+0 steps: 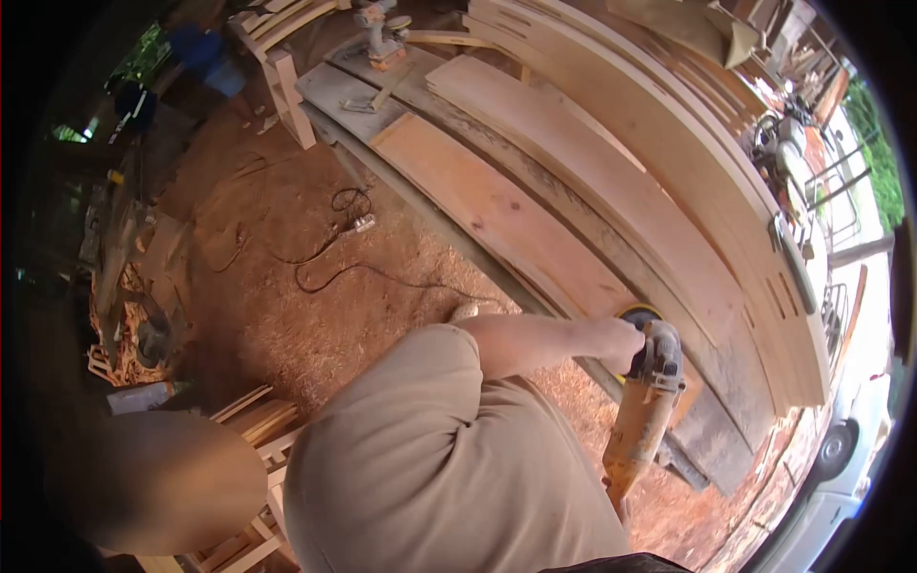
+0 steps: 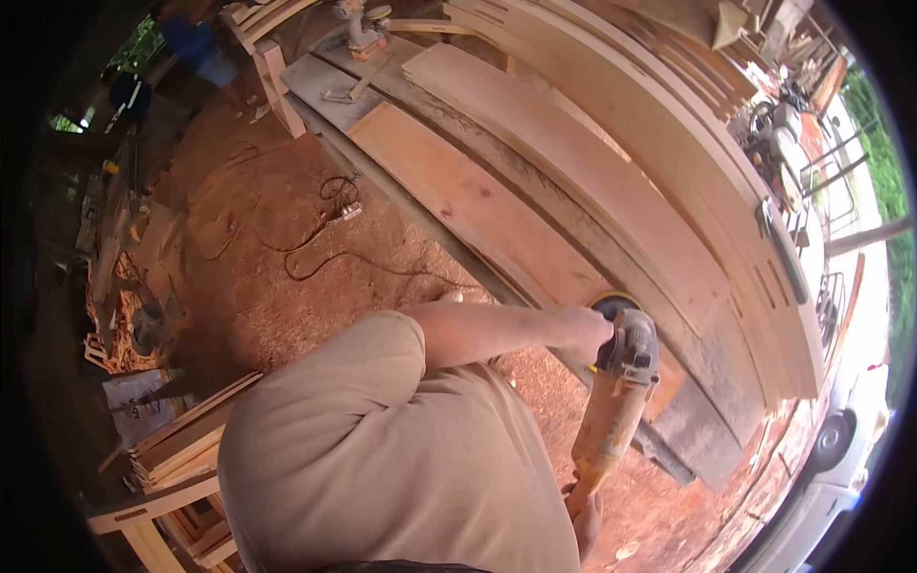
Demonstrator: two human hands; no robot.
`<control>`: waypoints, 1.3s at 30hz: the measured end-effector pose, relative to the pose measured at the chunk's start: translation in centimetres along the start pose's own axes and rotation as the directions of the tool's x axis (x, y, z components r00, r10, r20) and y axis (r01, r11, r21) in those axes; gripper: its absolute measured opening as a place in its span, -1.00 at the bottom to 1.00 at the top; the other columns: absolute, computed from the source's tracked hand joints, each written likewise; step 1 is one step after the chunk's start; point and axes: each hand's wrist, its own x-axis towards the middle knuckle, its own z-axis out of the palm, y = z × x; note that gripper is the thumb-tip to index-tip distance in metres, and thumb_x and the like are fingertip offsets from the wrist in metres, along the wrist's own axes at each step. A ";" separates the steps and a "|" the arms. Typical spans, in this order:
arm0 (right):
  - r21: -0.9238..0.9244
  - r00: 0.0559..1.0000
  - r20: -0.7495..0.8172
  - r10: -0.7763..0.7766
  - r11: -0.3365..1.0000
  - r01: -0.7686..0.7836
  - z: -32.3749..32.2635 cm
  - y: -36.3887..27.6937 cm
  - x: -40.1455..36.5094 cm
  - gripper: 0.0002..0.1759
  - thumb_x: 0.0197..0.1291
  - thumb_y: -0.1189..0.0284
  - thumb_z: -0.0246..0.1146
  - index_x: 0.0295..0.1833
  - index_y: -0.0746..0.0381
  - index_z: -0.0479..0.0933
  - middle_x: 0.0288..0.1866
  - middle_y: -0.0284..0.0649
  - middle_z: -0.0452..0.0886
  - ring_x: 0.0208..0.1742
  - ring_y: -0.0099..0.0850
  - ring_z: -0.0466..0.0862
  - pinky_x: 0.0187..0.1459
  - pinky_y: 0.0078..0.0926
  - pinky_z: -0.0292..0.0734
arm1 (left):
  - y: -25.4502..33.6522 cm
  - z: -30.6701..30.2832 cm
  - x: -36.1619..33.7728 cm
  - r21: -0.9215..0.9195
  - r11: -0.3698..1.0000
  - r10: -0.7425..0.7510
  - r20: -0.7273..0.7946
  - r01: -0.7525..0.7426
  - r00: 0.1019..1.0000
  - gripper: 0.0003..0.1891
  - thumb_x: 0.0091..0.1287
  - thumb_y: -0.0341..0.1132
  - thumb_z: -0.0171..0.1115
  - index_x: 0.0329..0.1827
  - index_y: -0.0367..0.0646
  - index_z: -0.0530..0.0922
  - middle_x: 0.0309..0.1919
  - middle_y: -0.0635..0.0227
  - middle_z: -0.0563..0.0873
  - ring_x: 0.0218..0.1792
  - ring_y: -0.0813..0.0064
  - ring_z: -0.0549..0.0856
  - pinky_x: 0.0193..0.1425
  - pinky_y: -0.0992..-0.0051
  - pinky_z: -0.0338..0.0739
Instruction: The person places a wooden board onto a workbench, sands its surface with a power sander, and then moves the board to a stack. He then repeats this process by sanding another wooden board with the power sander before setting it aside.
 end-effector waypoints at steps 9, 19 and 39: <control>-0.309 0.978 0.210 0.010 0.949 0.056 8.6 -5.0 5.1 -0.70 0.37 0.33 0.27 0.06 0.31 0.60 -0.35 -0.36 0.57 -0.39 -0.56 0.55 -0.37 -0.52 0.47 | -6.9 -6.3 -10.5 -0.178 0.945 -0.294 -0.101 0.274 0.950 -0.74 0.14 -0.33 0.38 -0.16 -0.28 0.78 -0.19 -0.13 0.82 -0.03 -0.09 0.82 0.11 0.03 0.71; -0.562 0.917 0.388 0.092 0.812 0.157 19.4 -11.8 10.9 -0.48 0.47 0.05 0.29 0.15 0.33 0.65 -0.34 -0.31 0.63 -0.32 -0.52 0.61 -0.24 -0.41 0.58 | -16.0 -13.3 -14.4 -0.171 0.858 -0.514 -0.271 0.484 0.814 -0.68 0.13 -0.25 0.49 -0.12 -0.27 0.78 -0.21 -0.13 0.81 -0.06 -0.12 0.81 0.04 0.06 0.68; -0.205 0.983 0.146 0.110 0.976 -0.079 5.7 -1.6 3.4 -0.47 0.58 0.07 0.12 0.27 0.34 0.54 -0.17 -0.25 0.62 -0.22 -0.48 0.64 -0.11 -0.41 0.61 | 0.1 -4.9 1.4 0.251 0.892 -0.368 -0.081 0.376 0.926 -0.64 0.26 -0.09 0.42 -0.17 -0.27 0.80 -0.16 -0.14 0.82 0.00 -0.10 0.81 0.10 0.04 0.72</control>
